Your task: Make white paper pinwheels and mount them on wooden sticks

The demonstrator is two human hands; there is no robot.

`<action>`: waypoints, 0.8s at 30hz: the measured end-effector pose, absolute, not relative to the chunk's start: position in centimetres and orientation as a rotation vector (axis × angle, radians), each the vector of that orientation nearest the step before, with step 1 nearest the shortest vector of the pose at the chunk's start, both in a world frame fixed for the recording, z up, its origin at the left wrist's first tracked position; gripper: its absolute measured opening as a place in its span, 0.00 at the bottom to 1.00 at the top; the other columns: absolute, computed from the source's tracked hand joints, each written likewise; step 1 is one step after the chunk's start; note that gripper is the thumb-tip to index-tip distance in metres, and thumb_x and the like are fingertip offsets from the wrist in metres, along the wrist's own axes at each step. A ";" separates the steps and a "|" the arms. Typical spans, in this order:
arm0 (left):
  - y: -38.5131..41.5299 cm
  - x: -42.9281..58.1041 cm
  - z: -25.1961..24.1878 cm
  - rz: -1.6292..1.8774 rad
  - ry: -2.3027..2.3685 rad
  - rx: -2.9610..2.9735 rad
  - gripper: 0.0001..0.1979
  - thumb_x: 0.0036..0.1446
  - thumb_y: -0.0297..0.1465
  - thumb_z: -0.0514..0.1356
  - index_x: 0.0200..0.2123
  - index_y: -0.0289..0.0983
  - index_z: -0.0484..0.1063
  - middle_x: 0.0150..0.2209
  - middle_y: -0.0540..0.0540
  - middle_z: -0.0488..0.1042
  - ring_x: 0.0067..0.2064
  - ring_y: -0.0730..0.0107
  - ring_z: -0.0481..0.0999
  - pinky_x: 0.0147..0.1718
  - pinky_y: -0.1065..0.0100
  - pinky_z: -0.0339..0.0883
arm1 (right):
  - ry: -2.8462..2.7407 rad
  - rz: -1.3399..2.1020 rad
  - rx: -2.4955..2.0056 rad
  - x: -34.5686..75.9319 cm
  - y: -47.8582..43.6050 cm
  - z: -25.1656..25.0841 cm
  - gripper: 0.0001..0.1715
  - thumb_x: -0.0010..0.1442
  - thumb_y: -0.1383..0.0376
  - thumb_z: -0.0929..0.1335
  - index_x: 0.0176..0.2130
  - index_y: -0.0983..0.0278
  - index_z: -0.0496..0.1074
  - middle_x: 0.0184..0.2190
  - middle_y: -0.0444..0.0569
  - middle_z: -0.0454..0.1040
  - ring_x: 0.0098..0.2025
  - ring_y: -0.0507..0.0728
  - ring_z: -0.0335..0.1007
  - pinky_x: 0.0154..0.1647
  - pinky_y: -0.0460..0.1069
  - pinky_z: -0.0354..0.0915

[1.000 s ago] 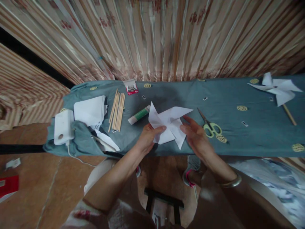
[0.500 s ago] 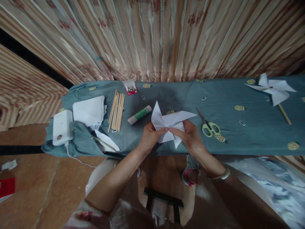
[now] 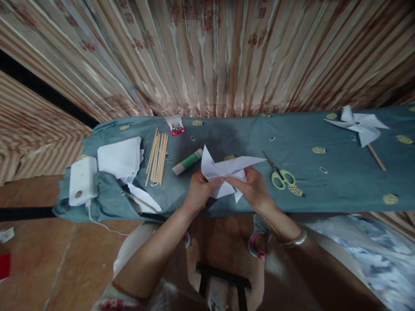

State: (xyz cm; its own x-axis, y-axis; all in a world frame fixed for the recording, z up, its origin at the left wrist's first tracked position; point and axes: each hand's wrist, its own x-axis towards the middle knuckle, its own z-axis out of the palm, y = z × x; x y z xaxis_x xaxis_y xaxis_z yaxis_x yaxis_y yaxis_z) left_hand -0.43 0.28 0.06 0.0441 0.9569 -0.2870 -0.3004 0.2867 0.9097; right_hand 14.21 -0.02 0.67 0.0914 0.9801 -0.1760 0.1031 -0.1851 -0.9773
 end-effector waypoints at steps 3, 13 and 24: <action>0.2 -0.6 0.1 1.090 1.123 0.793 0.18 0.35 0.34 0.73 0.32 0.33 0.81 0.33 0.44 0.82 0.34 0.62 0.79 0.38 0.63 0.72 | -1.123 1.236 -1.472 14.2 0.0 0.6 0.22 0.42 0.57 0.74 0.37 0.66 0.75 0.33 0.51 0.80 0.35 0.61 0.75 0.35 0.52 0.69; 0.2 -0.8 0.5 1.076 1.151 0.809 0.14 0.36 0.33 0.72 0.30 0.34 0.81 0.33 0.45 0.82 0.35 0.60 0.79 0.38 0.63 0.72 | -1.129 1.224 -1.441 13.9 0.0 0.8 0.20 0.42 0.57 0.74 0.35 0.63 0.74 0.32 0.49 0.79 0.33 0.60 0.74 0.34 0.52 0.68; 0.2 -1.1 0.2 1.079 1.132 0.799 0.16 0.36 0.35 0.72 0.31 0.33 0.81 0.32 0.44 0.82 0.34 0.61 0.79 0.37 0.62 0.72 | -1.153 1.237 -1.415 13.6 0.1 0.8 0.21 0.43 0.56 0.75 0.36 0.63 0.74 0.32 0.49 0.79 0.33 0.60 0.74 0.34 0.52 0.69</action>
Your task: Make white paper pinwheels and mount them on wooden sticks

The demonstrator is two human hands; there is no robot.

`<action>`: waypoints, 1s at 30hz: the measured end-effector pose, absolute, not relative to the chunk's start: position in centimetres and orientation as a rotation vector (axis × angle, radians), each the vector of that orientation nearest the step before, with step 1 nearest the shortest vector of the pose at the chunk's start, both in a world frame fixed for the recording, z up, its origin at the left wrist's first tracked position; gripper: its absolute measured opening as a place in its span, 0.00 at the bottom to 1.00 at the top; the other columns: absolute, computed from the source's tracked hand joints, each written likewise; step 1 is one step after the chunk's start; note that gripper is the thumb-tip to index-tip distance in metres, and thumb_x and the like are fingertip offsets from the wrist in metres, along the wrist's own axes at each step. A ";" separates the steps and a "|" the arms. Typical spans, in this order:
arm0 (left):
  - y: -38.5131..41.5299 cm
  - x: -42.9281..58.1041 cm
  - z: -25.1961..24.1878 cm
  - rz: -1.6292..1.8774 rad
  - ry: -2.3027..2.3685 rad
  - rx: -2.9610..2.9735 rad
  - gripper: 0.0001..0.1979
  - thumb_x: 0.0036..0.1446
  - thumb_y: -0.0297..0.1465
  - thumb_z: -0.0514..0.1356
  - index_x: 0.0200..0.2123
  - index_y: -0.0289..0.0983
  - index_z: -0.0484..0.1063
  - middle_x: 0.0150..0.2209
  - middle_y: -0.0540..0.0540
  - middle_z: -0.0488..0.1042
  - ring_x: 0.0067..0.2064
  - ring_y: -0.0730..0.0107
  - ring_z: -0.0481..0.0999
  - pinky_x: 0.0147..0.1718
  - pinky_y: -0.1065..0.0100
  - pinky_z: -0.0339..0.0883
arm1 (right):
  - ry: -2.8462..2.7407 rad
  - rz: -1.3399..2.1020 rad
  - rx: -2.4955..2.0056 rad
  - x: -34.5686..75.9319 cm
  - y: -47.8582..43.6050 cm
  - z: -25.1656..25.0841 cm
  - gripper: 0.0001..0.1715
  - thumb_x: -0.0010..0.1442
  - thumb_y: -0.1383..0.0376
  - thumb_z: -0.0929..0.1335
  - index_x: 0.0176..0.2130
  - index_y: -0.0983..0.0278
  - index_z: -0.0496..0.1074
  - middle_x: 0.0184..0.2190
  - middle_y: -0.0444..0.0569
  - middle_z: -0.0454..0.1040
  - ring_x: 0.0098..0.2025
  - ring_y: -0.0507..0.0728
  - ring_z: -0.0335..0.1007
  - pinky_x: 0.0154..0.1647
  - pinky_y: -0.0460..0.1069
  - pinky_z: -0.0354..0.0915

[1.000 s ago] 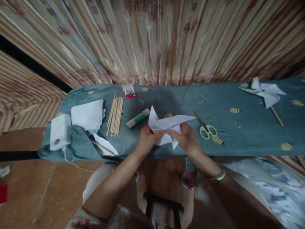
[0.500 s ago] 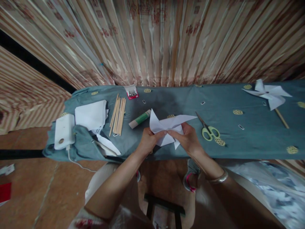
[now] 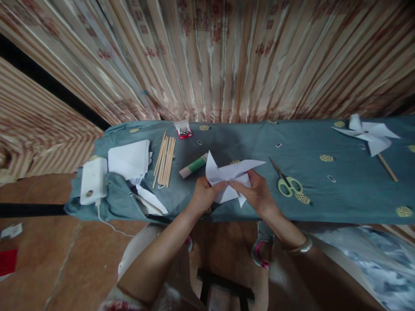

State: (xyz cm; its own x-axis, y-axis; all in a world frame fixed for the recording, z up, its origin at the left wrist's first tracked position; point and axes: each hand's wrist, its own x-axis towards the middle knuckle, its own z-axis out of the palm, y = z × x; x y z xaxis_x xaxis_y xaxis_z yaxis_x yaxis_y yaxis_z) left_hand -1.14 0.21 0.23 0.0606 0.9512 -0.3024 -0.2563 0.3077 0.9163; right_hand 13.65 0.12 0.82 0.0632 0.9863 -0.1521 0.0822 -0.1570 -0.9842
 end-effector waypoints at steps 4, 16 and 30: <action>0.5 -1.3 0.5 1.098 1.119 0.772 0.16 0.35 0.35 0.73 0.29 0.33 0.80 0.31 0.43 0.81 0.32 0.61 0.78 0.36 0.63 0.72 | -1.176 1.246 -1.394 13.3 0.3 1.0 0.22 0.44 0.55 0.76 0.37 0.62 0.73 0.32 0.48 0.79 0.32 0.59 0.74 0.32 0.51 0.69; 1.1 -2.8 0.4 1.208 1.181 0.790 0.12 0.38 0.34 0.70 0.29 0.35 0.80 0.31 0.45 0.81 0.33 0.61 0.77 0.36 0.63 0.71 | -0.977 1.274 -1.177 13.2 2.0 -0.3 0.21 0.55 0.45 0.69 0.34 0.59 0.76 0.34 0.46 0.79 0.37 0.58 0.74 0.39 0.51 0.69; 1.0 -5.3 1.0 1.244 1.184 0.744 0.14 0.37 0.33 0.70 0.31 0.34 0.80 0.33 0.44 0.82 0.36 0.58 0.78 0.39 0.60 0.70 | -0.690 1.399 -1.117 10.9 5.1 0.0 0.35 0.50 0.33 0.64 0.28 0.61 0.75 0.27 0.51 0.79 0.32 0.60 0.77 0.36 0.53 0.71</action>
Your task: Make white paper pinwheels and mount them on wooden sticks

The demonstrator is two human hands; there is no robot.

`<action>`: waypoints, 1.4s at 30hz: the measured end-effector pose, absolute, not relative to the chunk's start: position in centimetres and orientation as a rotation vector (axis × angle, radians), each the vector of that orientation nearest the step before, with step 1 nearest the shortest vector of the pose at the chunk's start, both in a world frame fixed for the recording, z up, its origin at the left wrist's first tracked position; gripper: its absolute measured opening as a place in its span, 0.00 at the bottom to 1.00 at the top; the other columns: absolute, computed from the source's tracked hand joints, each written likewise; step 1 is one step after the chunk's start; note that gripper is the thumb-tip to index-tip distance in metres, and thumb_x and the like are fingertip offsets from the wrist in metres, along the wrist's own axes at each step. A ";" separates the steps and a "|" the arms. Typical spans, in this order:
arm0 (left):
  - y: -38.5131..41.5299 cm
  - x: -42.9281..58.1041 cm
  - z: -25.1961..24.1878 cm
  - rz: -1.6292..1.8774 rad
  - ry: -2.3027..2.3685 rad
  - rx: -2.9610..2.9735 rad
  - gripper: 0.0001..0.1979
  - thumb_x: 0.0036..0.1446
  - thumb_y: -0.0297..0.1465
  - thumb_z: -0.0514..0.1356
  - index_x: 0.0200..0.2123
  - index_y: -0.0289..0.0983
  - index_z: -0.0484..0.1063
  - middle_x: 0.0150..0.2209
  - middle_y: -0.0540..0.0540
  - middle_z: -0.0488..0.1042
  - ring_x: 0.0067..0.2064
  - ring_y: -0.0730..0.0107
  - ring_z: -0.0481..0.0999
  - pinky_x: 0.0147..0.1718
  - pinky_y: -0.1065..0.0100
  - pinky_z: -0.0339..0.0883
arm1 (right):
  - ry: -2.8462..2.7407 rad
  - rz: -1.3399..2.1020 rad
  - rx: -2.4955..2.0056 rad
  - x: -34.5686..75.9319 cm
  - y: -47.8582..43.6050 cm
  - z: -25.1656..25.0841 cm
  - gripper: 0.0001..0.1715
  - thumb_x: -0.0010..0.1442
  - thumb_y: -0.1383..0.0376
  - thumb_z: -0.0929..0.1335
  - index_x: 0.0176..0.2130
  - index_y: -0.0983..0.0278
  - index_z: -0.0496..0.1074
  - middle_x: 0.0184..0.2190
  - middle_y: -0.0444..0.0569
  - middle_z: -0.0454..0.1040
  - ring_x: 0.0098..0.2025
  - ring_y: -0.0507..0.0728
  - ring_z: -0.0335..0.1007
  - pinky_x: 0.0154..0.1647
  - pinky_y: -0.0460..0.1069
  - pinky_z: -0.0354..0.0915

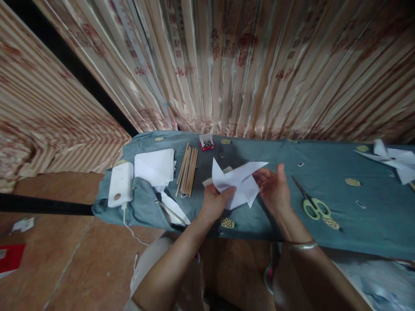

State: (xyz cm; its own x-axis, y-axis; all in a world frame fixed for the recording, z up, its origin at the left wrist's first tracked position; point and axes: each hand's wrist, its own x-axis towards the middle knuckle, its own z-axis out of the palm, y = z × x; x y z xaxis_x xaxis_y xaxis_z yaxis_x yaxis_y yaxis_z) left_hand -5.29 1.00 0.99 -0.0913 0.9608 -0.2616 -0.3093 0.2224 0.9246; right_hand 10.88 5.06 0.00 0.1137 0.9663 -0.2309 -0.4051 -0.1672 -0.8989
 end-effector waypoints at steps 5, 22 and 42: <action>1.4 -7.5 1.3 1.320 1.232 0.736 0.11 0.38 0.36 0.72 0.27 0.38 0.78 0.31 0.44 0.81 0.38 0.53 0.78 0.41 0.55 0.70 | -0.811 1.195 -1.156 10.1 6.2 -0.7 0.16 0.45 0.54 0.76 0.32 0.60 0.76 0.29 0.47 0.80 0.32 0.56 0.76 0.39 0.53 0.70; 2.6 -15.4 3.9 1.727 1.276 0.450 0.17 0.36 0.34 0.72 0.33 0.34 0.78 0.34 0.44 0.82 0.42 0.60 0.80 0.43 0.65 0.71 | -2.464 0.125 -1.264 -0.6 20.5 1.7 0.12 0.56 0.74 0.66 0.35 0.69 0.80 0.57 0.62 0.68 0.64 0.66 0.54 0.65 0.60 0.51; 2.7 -15.0 3.9 1.756 1.235 0.425 0.22 0.36 0.33 0.73 0.37 0.32 0.78 0.35 0.42 0.82 0.42 0.58 0.80 0.45 0.62 0.72 | -2.414 0.249 -1.251 -1.6 21.5 0.5 0.13 0.57 0.76 0.63 0.34 0.72 0.78 0.54 0.63 0.71 0.62 0.63 0.58 0.65 0.55 0.53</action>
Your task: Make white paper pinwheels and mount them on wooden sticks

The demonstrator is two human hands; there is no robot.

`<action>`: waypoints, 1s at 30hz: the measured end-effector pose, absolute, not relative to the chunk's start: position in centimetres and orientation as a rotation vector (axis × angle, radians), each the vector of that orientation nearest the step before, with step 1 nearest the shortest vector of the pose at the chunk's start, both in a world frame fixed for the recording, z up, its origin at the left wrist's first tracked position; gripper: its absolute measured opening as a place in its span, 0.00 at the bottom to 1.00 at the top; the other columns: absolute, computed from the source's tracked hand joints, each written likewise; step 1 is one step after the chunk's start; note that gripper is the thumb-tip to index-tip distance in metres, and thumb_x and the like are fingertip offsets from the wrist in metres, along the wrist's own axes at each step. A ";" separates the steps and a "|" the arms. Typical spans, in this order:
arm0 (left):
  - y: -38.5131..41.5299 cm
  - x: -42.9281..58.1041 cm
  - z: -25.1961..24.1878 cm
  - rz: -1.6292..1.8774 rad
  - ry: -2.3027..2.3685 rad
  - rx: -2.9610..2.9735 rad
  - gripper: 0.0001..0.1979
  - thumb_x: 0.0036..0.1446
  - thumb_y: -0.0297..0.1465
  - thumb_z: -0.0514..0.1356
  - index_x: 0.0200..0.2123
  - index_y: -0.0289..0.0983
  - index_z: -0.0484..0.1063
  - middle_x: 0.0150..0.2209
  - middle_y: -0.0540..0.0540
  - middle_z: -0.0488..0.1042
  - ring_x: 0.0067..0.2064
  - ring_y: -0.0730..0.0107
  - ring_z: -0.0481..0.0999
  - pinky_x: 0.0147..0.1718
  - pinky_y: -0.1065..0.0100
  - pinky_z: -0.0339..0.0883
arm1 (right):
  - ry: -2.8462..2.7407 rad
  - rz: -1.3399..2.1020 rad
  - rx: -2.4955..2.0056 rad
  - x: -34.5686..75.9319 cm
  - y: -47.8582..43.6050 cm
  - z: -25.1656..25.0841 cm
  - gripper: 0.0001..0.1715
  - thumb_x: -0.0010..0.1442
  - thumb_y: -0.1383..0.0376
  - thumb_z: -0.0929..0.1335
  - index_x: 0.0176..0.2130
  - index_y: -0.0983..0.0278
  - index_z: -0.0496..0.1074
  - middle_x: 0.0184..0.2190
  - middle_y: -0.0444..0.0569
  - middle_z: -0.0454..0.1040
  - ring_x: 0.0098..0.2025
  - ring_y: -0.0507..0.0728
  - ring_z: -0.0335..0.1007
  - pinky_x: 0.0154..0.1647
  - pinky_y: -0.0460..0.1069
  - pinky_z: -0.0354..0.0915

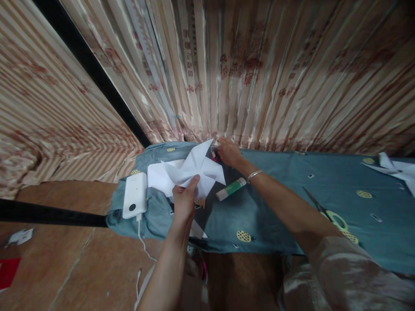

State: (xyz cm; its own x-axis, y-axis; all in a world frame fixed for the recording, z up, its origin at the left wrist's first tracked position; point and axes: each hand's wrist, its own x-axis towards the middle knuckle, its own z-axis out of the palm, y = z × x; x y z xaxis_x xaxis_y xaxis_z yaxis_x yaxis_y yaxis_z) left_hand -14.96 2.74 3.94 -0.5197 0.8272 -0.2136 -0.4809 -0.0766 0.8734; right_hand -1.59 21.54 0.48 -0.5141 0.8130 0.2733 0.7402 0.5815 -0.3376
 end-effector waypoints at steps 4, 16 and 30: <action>2.8 -14.7 3.9 1.760 1.223 0.453 0.21 0.37 0.32 0.72 0.38 0.32 0.78 0.35 0.43 0.82 0.39 0.60 0.80 0.42 0.64 0.72 | -2.117 0.456 -1.305 -0.4 21.9 -0.3 0.11 0.56 0.73 0.65 0.27 0.66 0.75 0.46 0.56 0.77 0.52 0.61 0.70 0.57 0.55 0.62; 3.3 -10.4 3.3 1.652 1.146 0.620 0.16 0.37 0.33 0.73 0.33 0.33 0.79 0.34 0.44 0.82 0.39 0.62 0.80 0.44 0.63 0.70 | -1.654 0.906 -1.267 11.8 10.1 -1.5 0.14 0.53 0.53 0.69 0.27 0.62 0.75 0.45 0.55 0.78 0.53 0.63 0.71 0.55 0.58 0.64; 3.6 -3.1 1.4 1.372 1.165 0.742 0.14 0.36 0.34 0.72 0.28 0.33 0.80 0.30 0.45 0.81 0.30 0.68 0.77 0.33 0.67 0.69 | -1.913 0.662 -1.465 19.7 1.2 -3.6 0.07 0.56 0.61 0.68 0.31 0.61 0.76 0.60 0.54 0.67 0.67 0.67 0.54 0.65 0.64 0.52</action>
